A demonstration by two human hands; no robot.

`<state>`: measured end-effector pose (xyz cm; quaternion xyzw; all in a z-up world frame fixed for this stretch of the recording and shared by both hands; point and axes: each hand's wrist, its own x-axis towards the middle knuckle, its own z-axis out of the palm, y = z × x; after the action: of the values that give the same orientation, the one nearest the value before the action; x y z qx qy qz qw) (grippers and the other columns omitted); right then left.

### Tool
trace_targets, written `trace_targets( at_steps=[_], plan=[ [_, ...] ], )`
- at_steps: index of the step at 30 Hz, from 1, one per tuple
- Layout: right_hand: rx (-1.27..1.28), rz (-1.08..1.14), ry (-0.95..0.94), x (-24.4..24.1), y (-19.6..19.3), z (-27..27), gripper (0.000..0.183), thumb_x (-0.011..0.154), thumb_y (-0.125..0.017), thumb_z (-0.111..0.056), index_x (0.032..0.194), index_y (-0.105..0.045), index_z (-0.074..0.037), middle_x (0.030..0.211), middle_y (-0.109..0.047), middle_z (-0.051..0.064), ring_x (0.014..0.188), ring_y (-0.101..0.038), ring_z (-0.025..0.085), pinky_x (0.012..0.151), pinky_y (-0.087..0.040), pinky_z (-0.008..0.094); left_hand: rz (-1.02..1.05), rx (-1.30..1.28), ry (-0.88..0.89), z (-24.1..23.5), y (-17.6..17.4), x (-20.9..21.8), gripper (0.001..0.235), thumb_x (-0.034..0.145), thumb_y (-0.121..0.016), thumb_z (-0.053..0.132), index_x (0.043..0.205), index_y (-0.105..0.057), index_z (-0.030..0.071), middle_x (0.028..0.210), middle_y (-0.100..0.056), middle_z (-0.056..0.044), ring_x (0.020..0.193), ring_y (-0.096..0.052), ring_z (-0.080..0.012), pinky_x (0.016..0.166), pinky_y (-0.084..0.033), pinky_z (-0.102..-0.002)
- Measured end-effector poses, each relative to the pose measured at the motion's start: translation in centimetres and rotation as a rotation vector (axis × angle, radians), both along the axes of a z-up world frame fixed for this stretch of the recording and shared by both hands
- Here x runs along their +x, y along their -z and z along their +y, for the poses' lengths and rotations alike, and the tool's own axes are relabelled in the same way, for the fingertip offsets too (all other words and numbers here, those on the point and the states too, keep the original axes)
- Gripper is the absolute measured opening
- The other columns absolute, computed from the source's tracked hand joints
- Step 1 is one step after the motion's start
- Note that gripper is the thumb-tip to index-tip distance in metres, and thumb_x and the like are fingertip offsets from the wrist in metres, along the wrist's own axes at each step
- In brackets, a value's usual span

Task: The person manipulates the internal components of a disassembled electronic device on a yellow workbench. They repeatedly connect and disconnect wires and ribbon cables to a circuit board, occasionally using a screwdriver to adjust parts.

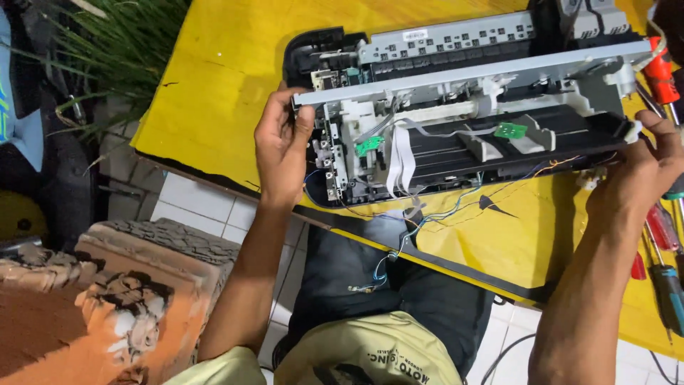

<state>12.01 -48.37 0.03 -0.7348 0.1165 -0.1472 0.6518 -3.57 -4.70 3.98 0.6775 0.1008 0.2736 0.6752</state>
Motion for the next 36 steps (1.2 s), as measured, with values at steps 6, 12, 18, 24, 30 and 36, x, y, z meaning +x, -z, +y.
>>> trace_targets(
  at_steps=[6,12,18,24,30,36],
  plan=[
    [-0.233,-0.129,-0.050,-1.4,-0.2,-1.1,0.033,0.097,-0.057,-0.006,0.129,-0.065,-0.012,0.125,-0.062,0.002,0.111,-0.063,0.018,0.091,-0.051,0.031,-0.013,0.277,-0.258,-2.1,-1.0,-5.2,0.036,0.107,-0.057,0.022,0.134,-0.053,-0.001,0.143,-0.054,-0.022,0.140,-0.049,-0.0337,0.120,-0.045,-0.042],
    [-0.437,-0.128,0.388,-7.3,1.3,-1.5,0.030,0.105,-0.077,-0.019,0.091,-0.050,-0.021,0.092,-0.052,-0.006,0.086,-0.044,0.011,0.078,-0.041,0.033,0.038,0.770,-0.146,-2.9,-0.7,-9.1,0.027,0.100,-0.070,0.030,0.115,-0.069,0.007,0.112,-0.073,-0.009,0.109,-0.064,-0.0311,0.096,-0.053,-0.043],
    [-0.665,-0.712,-0.053,-17.5,-4.0,11.1,0.035,0.119,-0.053,-0.018,0.121,-0.055,0.016,0.115,-0.061,0.032,0.106,-0.059,0.043,0.095,-0.047,0.049,0.122,0.815,-0.090,-3.8,0.6,-8.6,0.022,0.101,-0.061,0.019,0.099,-0.073,0.002,0.095,-0.075,-0.009,0.100,-0.059,-0.0313,0.084,-0.050,-0.040],
    [-0.683,-0.616,-0.365,-21.4,-3.7,17.4,0.015,0.096,-0.061,-0.004,0.108,-0.067,0.003,0.110,-0.069,0.022,0.104,-0.064,0.044,0.095,-0.050,0.054,0.006,0.737,-0.151,-3.7,3.5,-8.1,0.017,0.100,-0.069,0.021,0.105,-0.072,0.005,0.089,-0.070,-0.003,0.097,-0.061,-0.0266,0.092,-0.053,-0.036],
    [-0.813,-0.607,-0.646,-21.0,-5.5,20.8,0.034,0.091,-0.063,-0.002,0.125,-0.066,0.003,0.123,-0.066,0.022,0.117,-0.061,0.045,0.098,-0.048,0.054,-0.042,0.791,-0.175,-3.6,2.2,-8.2,0.015,0.096,-0.073,0.020,0.103,-0.070,0.006,0.086,-0.068,-0.002,0.095,-0.060,-0.0276,0.088,-0.049,-0.039],
    [-0.851,-0.617,-0.702,-20.8,-4.8,21.8,0.034,0.092,-0.062,0.000,0.125,-0.067,0.002,0.121,-0.069,0.020,0.118,-0.064,0.041,0.099,-0.047,0.052,-0.088,0.798,-0.197,-3.4,3.4,-8.0,0.015,0.094,-0.073,0.020,0.102,-0.070,0.008,0.085,-0.069,-0.003,0.095,-0.061,-0.0285,0.087,-0.048,-0.041]
  ],
)
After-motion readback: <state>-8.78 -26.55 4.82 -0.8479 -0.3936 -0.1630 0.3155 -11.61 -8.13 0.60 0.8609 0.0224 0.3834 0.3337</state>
